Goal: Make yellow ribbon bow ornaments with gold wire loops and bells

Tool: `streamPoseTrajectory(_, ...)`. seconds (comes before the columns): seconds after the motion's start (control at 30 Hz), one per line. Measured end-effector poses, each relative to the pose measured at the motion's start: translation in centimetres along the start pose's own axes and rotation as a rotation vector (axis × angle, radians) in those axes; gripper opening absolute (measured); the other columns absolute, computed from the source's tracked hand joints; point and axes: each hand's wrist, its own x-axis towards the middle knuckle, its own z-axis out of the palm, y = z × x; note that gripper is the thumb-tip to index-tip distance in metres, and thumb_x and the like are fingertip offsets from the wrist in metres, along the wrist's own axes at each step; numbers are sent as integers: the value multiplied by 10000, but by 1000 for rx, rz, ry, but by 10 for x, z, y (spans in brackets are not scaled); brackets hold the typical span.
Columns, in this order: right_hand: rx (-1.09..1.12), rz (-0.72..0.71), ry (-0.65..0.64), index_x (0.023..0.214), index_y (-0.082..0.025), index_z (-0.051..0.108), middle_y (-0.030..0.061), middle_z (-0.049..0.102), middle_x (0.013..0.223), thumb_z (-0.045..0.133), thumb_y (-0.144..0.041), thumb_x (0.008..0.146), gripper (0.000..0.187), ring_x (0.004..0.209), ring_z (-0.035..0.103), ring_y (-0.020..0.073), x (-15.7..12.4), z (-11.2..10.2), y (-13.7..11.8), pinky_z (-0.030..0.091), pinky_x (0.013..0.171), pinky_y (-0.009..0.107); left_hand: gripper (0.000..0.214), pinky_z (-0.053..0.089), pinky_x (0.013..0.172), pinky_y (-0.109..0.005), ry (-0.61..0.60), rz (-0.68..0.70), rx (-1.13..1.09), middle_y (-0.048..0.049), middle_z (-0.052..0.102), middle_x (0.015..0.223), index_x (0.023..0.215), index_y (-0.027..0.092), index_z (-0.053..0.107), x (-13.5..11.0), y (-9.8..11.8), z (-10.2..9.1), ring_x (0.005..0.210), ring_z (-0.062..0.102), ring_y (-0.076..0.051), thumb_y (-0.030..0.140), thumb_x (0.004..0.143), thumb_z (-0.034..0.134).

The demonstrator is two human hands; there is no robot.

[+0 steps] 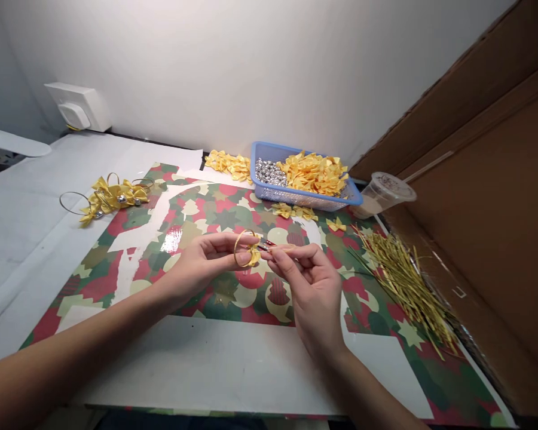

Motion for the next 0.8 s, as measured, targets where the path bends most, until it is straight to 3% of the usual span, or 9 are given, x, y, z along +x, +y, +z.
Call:
streamPoseTrajectory(0.13, 100, 71, -10, 713, -187, 591, 21, 735, 821, 766, -302, 715, 210, 807, 727, 175, 2, 2, 1, 595, 726, 263, 245, 561, 819, -291, 0, -1, -34, -52, 750, 982, 924, 225, 751, 0, -1, -1, 917, 689, -205, 286, 690, 788)
streamPoseTrajectory(0.47, 301, 372, 6, 667, -186, 621, -11, 728, 758, 852, -280, 589, 261, 784, 725, 120, 5, 3, 2, 576, 694, 133, 248, 549, 848, -292, 3, 32, -8, -57, 744, 1006, 940, 221, 751, 1, -5, -1, 953, 678, -209, 282, 702, 778)
streamPoseTrajectory(0.8, 447, 533, 37, 635, -160, 653, -37, 712, 677, 925, -232, 393, 372, 658, 696, 71, 9, 7, 2, 560, 624, 66, 218, 560, 827, -285, 10, 40, -23, -60, 747, 992, 898, 202, 760, 1, -3, -1, 937, 685, -212, 266, 692, 783)
